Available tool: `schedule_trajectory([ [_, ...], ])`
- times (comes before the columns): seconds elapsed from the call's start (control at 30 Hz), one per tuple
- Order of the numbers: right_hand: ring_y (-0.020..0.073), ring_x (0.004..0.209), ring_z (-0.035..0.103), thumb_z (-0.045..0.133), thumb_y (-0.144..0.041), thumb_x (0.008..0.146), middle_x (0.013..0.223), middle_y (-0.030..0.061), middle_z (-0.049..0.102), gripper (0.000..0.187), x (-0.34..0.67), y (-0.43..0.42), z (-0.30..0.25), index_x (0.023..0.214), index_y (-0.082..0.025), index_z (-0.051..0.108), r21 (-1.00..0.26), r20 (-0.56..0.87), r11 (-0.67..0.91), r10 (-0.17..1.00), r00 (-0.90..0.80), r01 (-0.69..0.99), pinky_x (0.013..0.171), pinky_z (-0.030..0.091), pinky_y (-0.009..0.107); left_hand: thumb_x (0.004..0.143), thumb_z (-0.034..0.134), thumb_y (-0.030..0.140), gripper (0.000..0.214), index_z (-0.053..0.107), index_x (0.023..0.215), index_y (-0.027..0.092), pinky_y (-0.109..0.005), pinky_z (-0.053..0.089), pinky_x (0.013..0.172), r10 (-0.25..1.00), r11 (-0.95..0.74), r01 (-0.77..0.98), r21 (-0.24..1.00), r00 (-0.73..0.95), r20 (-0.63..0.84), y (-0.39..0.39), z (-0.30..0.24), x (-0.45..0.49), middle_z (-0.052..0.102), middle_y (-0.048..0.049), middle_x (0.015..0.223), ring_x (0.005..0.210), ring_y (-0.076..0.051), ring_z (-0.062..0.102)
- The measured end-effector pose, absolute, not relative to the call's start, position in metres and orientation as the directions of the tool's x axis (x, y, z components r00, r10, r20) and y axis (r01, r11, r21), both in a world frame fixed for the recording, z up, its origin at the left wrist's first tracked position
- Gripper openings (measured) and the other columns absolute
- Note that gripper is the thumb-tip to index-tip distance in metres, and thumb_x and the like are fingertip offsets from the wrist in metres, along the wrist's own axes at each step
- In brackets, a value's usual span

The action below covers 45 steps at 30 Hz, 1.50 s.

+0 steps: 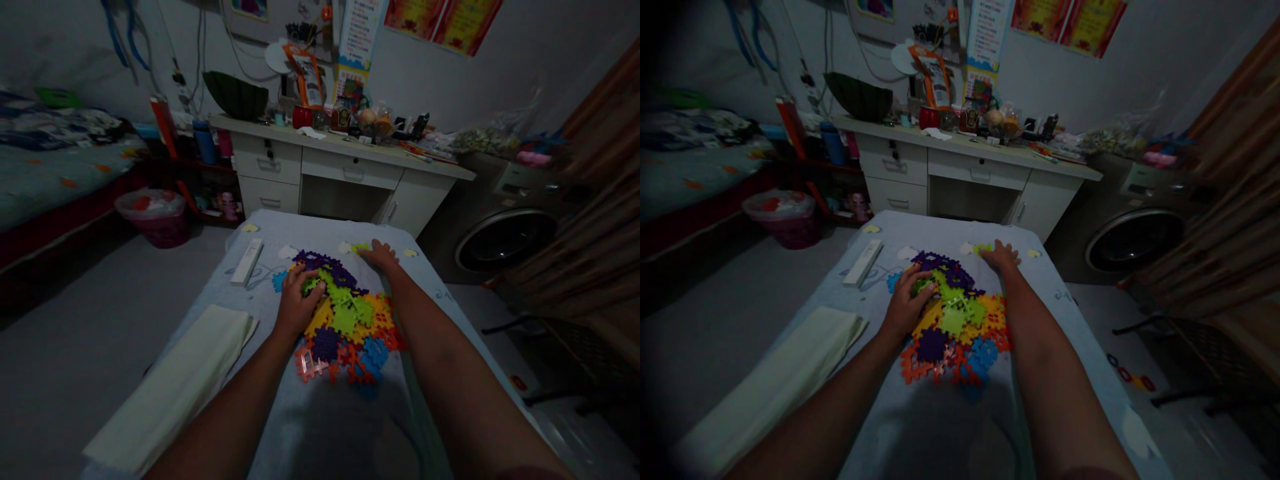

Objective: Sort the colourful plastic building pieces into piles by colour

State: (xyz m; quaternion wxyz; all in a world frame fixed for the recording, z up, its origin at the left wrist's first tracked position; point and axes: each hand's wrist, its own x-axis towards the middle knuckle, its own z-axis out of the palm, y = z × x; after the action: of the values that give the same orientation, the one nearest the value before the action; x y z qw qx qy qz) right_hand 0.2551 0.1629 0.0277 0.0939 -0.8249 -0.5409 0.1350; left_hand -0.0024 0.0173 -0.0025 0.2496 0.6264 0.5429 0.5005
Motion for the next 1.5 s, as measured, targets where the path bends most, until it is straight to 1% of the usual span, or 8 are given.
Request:
schedule_trajectory([
  [0.2,0.0376,0.127,0.046,0.060,-0.064,0.078,0.136,0.0164,0.052,0.065,0.231,0.165,0.023,0.130,-0.025,0.057,-0.240,0.015,-0.222,0.973,0.232,0.945,0.100,0.038,0.054,0.087,0.059,0.046,0.033,0.069,0.109,0.024,-0.050,0.031,0.116,0.935,-0.280,0.452,0.847,-0.072,0.347,0.017,-0.003,-0.003,0.051,-0.0097,0.138,0.134,-0.029,0.043],
  [0.4,0.0229,0.093,0.061,0.067,-0.035,0.075,0.104,0.0094,0.068,0.052,0.239,0.147,0.026,0.123,-0.019,0.055,-0.351,0.127,-0.032,0.988,0.082,0.936,0.080,0.045,0.031,0.087,0.059,0.047,0.032,0.069,0.108,0.024,-0.050,0.032,0.115,0.934,-0.281,0.457,0.844,-0.072,0.349,0.017,-0.004,-0.003,0.052,-0.0094,0.137,0.134,-0.029,0.043],
  [0.6,0.0153,0.069,0.052,0.058,-0.022,0.071,0.082,-0.0007,0.060,0.038,0.247,0.121,0.037,0.109,-0.021,0.058,-0.554,0.219,0.096,0.975,0.034,0.827,0.070,0.041,0.027,0.087,0.058,0.047,0.031,0.070,0.103,0.024,-0.049,0.034,0.114,0.930,-0.296,0.423,0.856,-0.077,0.360,0.020,-0.005,-0.003,0.054,-0.0091,0.134,0.131,-0.028,0.047],
  [0.87,0.0141,0.069,0.052,0.063,-0.036,0.073,0.082,-0.0022,0.056,0.046,0.217,0.059,0.067,0.116,-0.020,0.054,-0.827,0.225,0.272,0.962,-0.154,0.491,0.068,0.045,0.027,0.093,0.044,0.054,0.044,0.070,0.104,0.020,-0.048,0.031,0.117,0.921,-0.307,0.357,0.882,-0.121,0.370,0.021,-0.006,-0.005,0.054,-0.0116,0.133,0.132,-0.027,0.046],
  [0.97,0.0194,0.094,0.058,0.064,-0.038,0.078,0.105,0.0052,0.062,0.053,0.186,0.027,0.069,0.126,-0.020,0.052,-0.737,0.255,0.401,0.910,-0.325,0.544,0.088,0.046,0.035,0.096,0.036,0.054,0.048,0.070,0.105,0.020,-0.046,0.030,0.118,0.909,-0.340,0.344,0.875,-0.120,0.400,0.020,-0.006,-0.007,0.055,-0.0103,0.132,0.133,-0.025,0.045],
  [1.1,0.0281,0.129,0.044,0.062,-0.034,0.083,0.138,0.0126,0.052,0.057,0.150,-0.009,0.066,0.138,-0.023,0.049,-0.419,0.196,0.515,0.856,-0.479,0.748,0.111,0.027,0.053,0.097,0.035,0.052,0.049,0.069,0.106,0.020,-0.045,0.031,0.117,0.894,-0.384,0.361,0.850,-0.086,0.440,0.019,-0.007,-0.011,0.057,-0.0109,0.130,0.130,-0.025,0.048],
  [1.23,0.0297,0.135,0.038,0.055,-0.029,0.087,0.143,0.0149,0.047,0.051,0.139,-0.024,0.066,0.138,-0.023,0.052,-0.214,0.117,0.492,0.871,-0.478,0.844,0.113,0.019,0.060,0.093,0.043,0.050,0.041,0.069,0.103,0.020,-0.046,0.035,0.113,0.890,-0.409,0.401,0.820,-0.023,0.455,0.018,-0.005,-0.013,0.062,-0.0107,0.124,0.124,-0.026,0.052],
  [1.5,0.0333,0.135,0.039,0.048,-0.036,0.091,0.142,0.0167,0.049,0.037,0.173,-0.019,0.072,0.117,-0.022,0.070,-0.128,-0.025,0.368,0.927,-0.374,0.921,0.112,0.017,0.065,0.081,0.065,0.043,0.034,0.068,0.110,0.025,-0.057,0.030,0.111,0.903,-0.333,0.711,0.620,0.051,0.426,0.005,-0.001,-0.005,0.055,-0.0106,0.137,0.132,-0.034,0.043],
])
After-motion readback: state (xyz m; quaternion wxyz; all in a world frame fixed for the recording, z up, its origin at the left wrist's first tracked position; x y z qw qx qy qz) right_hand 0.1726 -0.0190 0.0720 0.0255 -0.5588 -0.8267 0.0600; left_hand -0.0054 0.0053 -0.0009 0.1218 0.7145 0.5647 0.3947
